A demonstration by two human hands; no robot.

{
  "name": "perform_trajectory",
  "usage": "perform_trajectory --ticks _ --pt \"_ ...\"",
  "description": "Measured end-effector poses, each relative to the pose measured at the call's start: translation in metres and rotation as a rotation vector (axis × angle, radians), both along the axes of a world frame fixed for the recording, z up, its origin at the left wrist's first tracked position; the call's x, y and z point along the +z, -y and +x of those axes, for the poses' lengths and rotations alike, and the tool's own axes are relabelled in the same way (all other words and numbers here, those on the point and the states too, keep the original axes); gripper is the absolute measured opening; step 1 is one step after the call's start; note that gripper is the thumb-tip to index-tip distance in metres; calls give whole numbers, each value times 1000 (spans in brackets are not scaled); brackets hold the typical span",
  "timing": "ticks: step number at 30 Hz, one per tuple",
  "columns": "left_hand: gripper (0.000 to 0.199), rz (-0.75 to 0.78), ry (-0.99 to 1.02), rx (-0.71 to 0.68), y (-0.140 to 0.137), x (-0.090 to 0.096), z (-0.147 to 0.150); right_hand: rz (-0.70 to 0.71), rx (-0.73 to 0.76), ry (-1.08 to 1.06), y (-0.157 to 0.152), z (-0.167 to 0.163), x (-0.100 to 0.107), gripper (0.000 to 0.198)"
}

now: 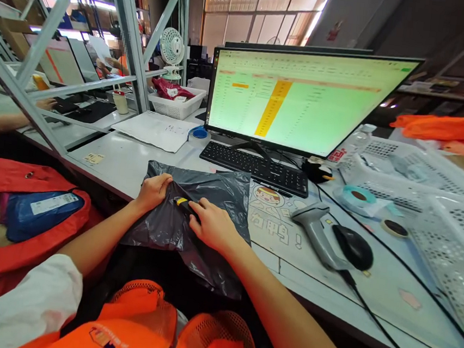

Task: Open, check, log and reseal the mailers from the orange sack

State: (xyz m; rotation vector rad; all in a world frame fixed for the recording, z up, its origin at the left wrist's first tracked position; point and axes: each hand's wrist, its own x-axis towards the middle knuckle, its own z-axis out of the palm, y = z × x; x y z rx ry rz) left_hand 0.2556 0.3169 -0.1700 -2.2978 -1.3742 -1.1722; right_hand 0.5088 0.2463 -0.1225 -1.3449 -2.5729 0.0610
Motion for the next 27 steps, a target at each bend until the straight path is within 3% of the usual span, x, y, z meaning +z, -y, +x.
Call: perform_trajectory --ticks 3,7,9,12,16,18,20,22,24,27 --pt "36 -50 -38 -48 4 -1 -10 60 -174 12 -4 59 -5 47" --pt "33 -200 -44 73 4 3 -30 129 -753 103 4 170 -27 51" --pt "30 -303 -92 111 5 13 -33 164 -798 67 16 207 -43 54" --pt "28 -346 -163 61 10 34 -22 153 -780 65 31 221 -66 56" --pt "42 -303 -332 -66 18 51 10 265 -717 48 35 181 -61 54" --pt "29 -353 -401 -85 18 49 25 342 -566 -95 33 136 -47 48" --pt "18 -400 -322 -81 17 46 36 265 -285 -246 29 78 -33 41" --pt "18 -413 -151 -90 18 47 43 199 -82 -258 21 15 -25 42" --pt "19 -393 -32 -87 20 52 46 182 -48 -183 10 -38 -23 48" --pt "24 -313 -14 74 16 66 37 124 -53 -103 3 -82 -22 29"
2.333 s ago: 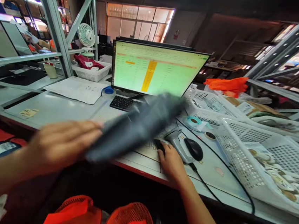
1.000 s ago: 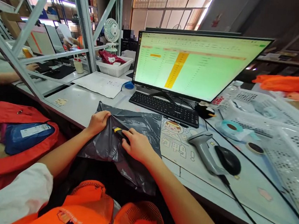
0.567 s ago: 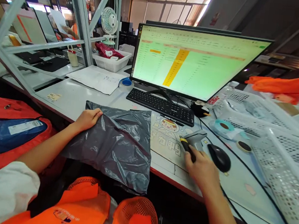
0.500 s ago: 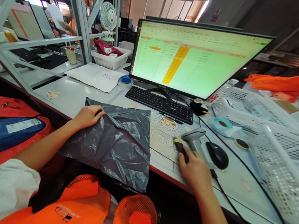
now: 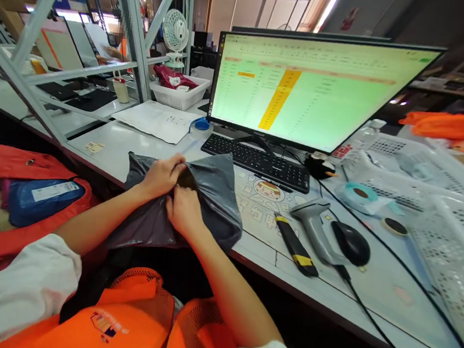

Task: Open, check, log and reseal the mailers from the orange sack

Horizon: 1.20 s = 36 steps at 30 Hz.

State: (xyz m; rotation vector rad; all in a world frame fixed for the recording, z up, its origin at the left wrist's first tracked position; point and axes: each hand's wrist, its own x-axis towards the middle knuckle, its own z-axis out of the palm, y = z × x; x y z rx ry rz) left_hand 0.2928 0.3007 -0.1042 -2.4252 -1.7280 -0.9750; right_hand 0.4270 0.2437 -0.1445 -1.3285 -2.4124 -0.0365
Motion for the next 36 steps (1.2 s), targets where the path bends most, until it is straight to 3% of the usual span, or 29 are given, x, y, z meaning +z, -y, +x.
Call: perform_trajectory --ticks 5,9,12,15,18,20,22,24,27,29,33,36 --pt "33 49 -152 320 -51 20 -62 14 131 114 44 13 1 24" --pt "39 -74 -89 513 -90 10 -114 4 210 106 105 45 -14 25" --pt "38 -130 -62 484 -100 -11 -112 -116 151 62 136 63 -25 23" --pt "33 -73 -62 327 -95 -22 -76 -199 125 4 142 81 -14 14" --pt "31 194 -49 145 -69 -7 -37 -105 147 -200 129 103 16 36" --pt "30 318 -39 50 -42 10 -19 -35 106 -314 113 117 35 36" --pt "28 287 -65 -56 -16 20 -8 -23 76 -349 90 127 48 33" --pt "23 155 -176 -142 2 16 -5 -42 60 -335 61 131 50 32" --pt "30 -62 -369 -125 13 -12 -8 -79 39 -246 13 131 35 38" --pt "37 -121 -383 -83 13 -34 -14 -116 70 -145 -14 126 16 41" --pt "14 -51 -279 -41 10 -55 -19 -106 72 -41 -44 112 -21 54" --pt "17 14 -211 -61 7 -55 -20 -76 44 -131 -44 112 -30 57"
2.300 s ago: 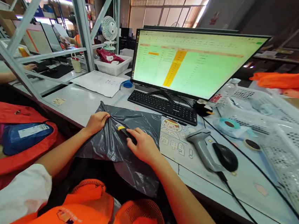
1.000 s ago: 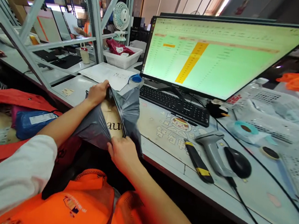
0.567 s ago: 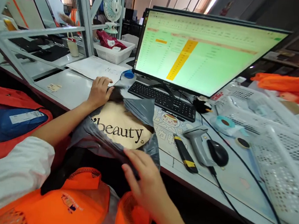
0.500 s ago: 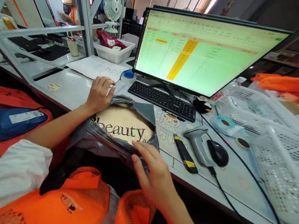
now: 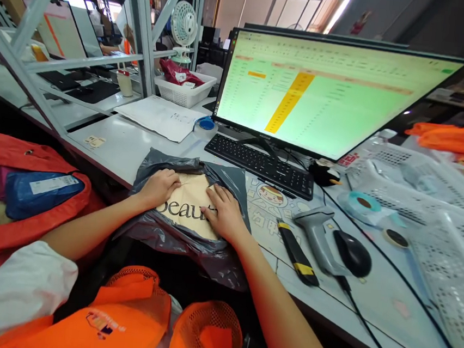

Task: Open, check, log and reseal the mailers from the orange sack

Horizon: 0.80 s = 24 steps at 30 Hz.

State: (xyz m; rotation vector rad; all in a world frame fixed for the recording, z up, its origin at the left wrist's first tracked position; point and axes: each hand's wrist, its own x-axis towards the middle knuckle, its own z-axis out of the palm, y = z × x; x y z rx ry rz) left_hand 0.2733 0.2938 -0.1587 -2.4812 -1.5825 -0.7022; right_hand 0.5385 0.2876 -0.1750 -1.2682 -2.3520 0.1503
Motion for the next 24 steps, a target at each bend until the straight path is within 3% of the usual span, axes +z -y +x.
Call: perform_trajectory --ticks 3,6,9,11,14,17,21,24 --pt "29 104 96 -17 -3 -3 -4 69 -42 -171 18 25 7 53" --pt "43 198 121 -13 -5 -11 -8 224 -344 -239 43 80 13 47" --pt "46 198 120 -52 -5 -16 -7 189 -693 -15 64 138 2 55" --pt "42 152 136 -91 -4 -14 -6 73 -796 151 73 162 -10 63" --pt "31 57 175 -161 -1 -6 -9 -5 -816 250 77 171 -23 67" --pt "18 16 189 -173 3 -3 -18 -20 -819 252 75 166 -16 64" --pt "17 28 210 -97 5 -10 -22 3 -798 75 73 142 28 55" --pt "25 41 258 -11 3 -15 -18 93 -444 -21 74 93 67 46"
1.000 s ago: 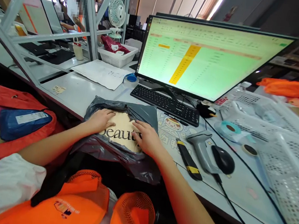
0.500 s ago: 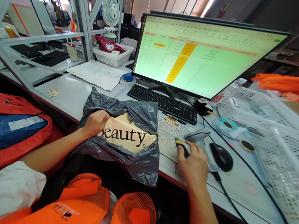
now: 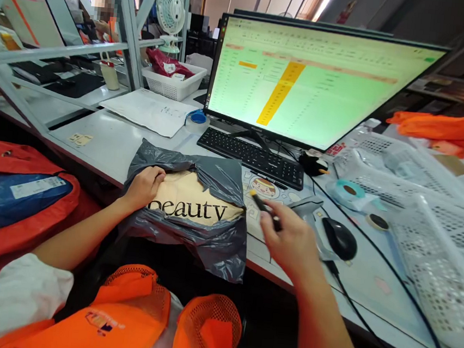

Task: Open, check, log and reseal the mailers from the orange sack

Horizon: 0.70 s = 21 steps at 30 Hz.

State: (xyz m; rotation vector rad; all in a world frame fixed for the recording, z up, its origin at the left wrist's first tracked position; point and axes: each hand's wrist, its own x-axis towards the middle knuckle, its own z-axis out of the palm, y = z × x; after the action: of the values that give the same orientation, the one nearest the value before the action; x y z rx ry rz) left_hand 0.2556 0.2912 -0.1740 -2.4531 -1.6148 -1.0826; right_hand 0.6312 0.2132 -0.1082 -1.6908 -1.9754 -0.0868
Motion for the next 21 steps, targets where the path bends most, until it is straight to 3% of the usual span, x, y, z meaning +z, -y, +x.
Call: perform_trajectory --ticks 3,7,10,13,21 --pt "23 8 -12 -21 -1 -2 2 -78 310 122 -3 -61 22 42" --pt "30 31 -102 -94 3 -4 0 -160 361 285 -17 -107 25 40" --pt "20 11 -136 -31 5 -6 2 -189 371 333 -27 -112 21 39" --pt "26 30 -122 -4 5 -7 7 -211 366 373 -32 -115 20 38" --pt "42 268 -115 -12 4 -17 13 -183 313 469 -33 -129 27 41"
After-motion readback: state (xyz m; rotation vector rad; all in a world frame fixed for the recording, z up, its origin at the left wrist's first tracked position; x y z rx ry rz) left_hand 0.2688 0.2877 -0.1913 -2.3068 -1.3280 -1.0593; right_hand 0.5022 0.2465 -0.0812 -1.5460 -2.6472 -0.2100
